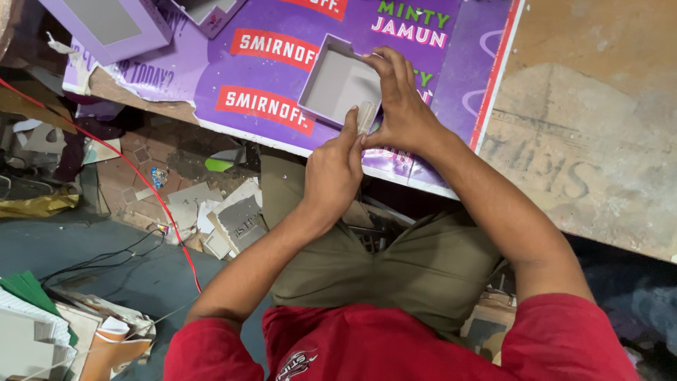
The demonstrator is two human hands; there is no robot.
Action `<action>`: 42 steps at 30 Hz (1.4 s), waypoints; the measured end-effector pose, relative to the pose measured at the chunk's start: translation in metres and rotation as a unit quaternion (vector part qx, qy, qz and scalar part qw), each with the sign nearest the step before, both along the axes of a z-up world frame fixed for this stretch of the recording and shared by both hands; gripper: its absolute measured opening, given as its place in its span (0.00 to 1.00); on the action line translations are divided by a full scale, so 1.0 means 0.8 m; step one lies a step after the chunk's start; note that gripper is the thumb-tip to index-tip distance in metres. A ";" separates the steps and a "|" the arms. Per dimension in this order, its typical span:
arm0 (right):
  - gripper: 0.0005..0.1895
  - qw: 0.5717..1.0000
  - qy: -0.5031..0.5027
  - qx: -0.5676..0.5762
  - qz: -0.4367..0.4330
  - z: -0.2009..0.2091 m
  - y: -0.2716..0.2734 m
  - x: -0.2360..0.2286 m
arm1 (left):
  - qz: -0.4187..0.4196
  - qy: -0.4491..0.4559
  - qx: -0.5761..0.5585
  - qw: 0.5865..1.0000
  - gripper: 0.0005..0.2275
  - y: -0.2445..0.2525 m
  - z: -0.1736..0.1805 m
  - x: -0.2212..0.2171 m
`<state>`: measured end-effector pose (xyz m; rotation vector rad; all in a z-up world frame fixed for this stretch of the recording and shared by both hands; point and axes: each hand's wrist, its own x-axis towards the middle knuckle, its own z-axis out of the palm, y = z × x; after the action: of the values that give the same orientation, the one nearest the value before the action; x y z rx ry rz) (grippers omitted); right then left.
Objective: The person assembles small purple cardboard boxes by folding flaps and pressing edges to form the structure. They handle each box one at a time, repeatedly folding and aligning the sides, then placing the finished boxes on the table.
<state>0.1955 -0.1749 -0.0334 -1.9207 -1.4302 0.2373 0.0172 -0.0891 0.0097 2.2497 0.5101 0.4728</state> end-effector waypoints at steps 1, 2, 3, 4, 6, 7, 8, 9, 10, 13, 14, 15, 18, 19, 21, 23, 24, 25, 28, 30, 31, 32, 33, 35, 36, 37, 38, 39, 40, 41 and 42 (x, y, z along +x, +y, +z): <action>0.71 1.000 0.001 -0.003 0.000 -0.001 0.000 0.001 | -0.005 0.017 -0.016 1.000 0.20 0.001 0.000 0.001; 0.71 1.000 0.000 -0.006 0.000 -0.002 0.001 0.001 | -0.007 0.033 -0.032 0.999 0.20 0.002 0.000 0.002; 0.70 1.000 -0.002 -0.009 0.001 -0.002 0.001 0.001 | -0.010 0.050 -0.049 0.998 0.20 0.003 0.000 0.003; 0.70 1.000 -0.003 -0.012 0.002 -0.002 0.001 0.001 | -0.012 0.054 -0.027 0.998 0.21 0.004 0.001 0.005; 0.67 1.000 -0.022 -0.002 0.005 -0.002 0.000 0.000 | -0.017 0.062 0.017 0.998 0.21 0.004 0.002 0.008; 0.66 0.999 -0.031 0.004 0.007 -0.002 0.000 -0.001 | -0.017 0.078 0.028 0.996 0.21 0.004 0.003 0.008; 0.65 0.999 -0.037 0.001 0.003 -0.003 -0.001 -0.002 | -0.018 0.096 0.038 0.995 0.21 0.004 0.003 0.007; 0.64 0.999 -0.044 -0.002 -0.001 -0.003 -0.001 -0.003 | -0.018 0.113 0.049 0.992 0.21 0.004 0.003 0.005; 0.62 0.999 -0.051 -0.004 -0.006 -0.003 -0.001 -0.003 | -0.012 0.124 0.080 0.989 0.22 0.007 0.003 0.004; 0.59 0.998 -0.067 0.004 -0.016 -0.005 -0.002 -0.005 | 0.012 0.167 0.157 0.973 0.24 0.032 -0.003 -0.005; 0.59 0.998 -0.067 0.002 -0.019 -0.005 -0.003 -0.005 | 0.023 0.187 0.174 0.967 0.25 0.046 -0.006 -0.009; 0.59 0.997 -0.068 0.000 -0.021 -0.005 -0.004 -0.005 | 0.034 0.206 0.192 0.959 0.26 0.062 -0.010 -0.014; 0.59 0.998 -0.063 0.012 -0.026 -0.003 -0.004 -0.005 | 0.104 0.201 0.264 0.938 0.28 0.116 -0.022 -0.029; 0.59 0.998 -0.061 0.019 -0.027 -0.002 -0.002 -0.003 | 0.124 0.187 0.260 0.939 0.26 0.128 -0.024 -0.036; 0.59 0.998 -0.051 0.023 -0.030 -0.001 0.001 0.002 | 0.154 0.159 0.254 0.942 0.22 0.149 -0.025 -0.037; 0.59 0.998 -0.046 0.030 -0.031 -0.006 -0.004 0.002 | 0.136 0.109 0.218 0.960 0.22 0.149 -0.026 -0.035; 0.60 0.997 -0.052 0.039 -0.028 -0.008 -0.003 0.004 | 0.130 0.082 0.197 0.968 0.21 0.150 -0.023 -0.034; 0.60 0.997 -0.057 0.048 -0.025 -0.010 -0.004 0.002 | 0.129 0.060 0.136 0.980 0.23 0.148 -0.019 -0.032; 0.60 0.997 -0.027 0.055 -0.038 -0.009 -0.004 0.008 | 0.056 -0.023 0.005 0.998 0.27 0.141 -0.002 -0.014; 0.61 0.997 -0.007 0.066 -0.040 -0.009 -0.007 0.012 | -0.089 -0.078 -0.014 0.993 0.28 0.137 0.006 -0.009; 0.61 0.997 0.004 0.072 -0.041 -0.010 -0.008 0.013 | -0.105 -0.038 0.032 0.993 0.28 0.136 0.007 -0.005; 0.61 0.997 0.004 0.068 -0.039 -0.012 -0.008 0.013 | -0.121 0.002 0.078 0.990 0.27 0.136 0.008 -0.004; 0.62 0.997 0.004 0.063 -0.036 -0.014 -0.008 0.013 | -0.136 0.042 0.125 0.982 0.27 0.137 0.008 -0.003; 0.63 0.998 -0.006 0.064 -0.028 -0.017 -0.008 0.017 | -0.129 0.057 0.172 0.975 0.19 0.134 0.008 0.001; 0.64 0.997 -0.016 0.067 -0.021 -0.019 -0.009 0.018 | -0.125 0.064 0.194 0.971 0.15 0.132 0.009 0.003; 0.64 0.997 -0.026 0.070 -0.014 -0.022 -0.011 0.021 | -0.112 0.057 0.194 0.973 0.13 0.130 0.011 0.003; 0.64 0.995 -0.011 0.101 -0.022 -0.025 -0.012 0.024 | -0.100 0.051 0.195 0.974 0.12 0.128 0.015 0.002; 0.63 0.991 0.004 0.131 -0.030 -0.028 -0.014 0.029 | -0.088 0.045 0.195 0.976 0.10 0.126 0.019 0.000; 0.62 0.986 0.019 0.161 -0.036 -0.031 -0.016 0.034 | -0.073 0.013 0.196 0.978 0.10 0.123 0.022 -0.002; 0.56 0.981 0.064 0.174 -0.061 -0.033 -0.020 0.039 | -0.059 -0.019 0.197 0.978 0.10 0.122 0.025 -0.005; 0.50 0.972 0.111 0.187 -0.084 -0.035 -0.024 0.043 | -0.042 -0.050 0.198 0.978 0.10 0.121 0.027 -0.010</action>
<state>0.2301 -0.1939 -0.0610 -1.6360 -1.0707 0.0897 0.0094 0.0075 0.0312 2.5969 0.2843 0.6884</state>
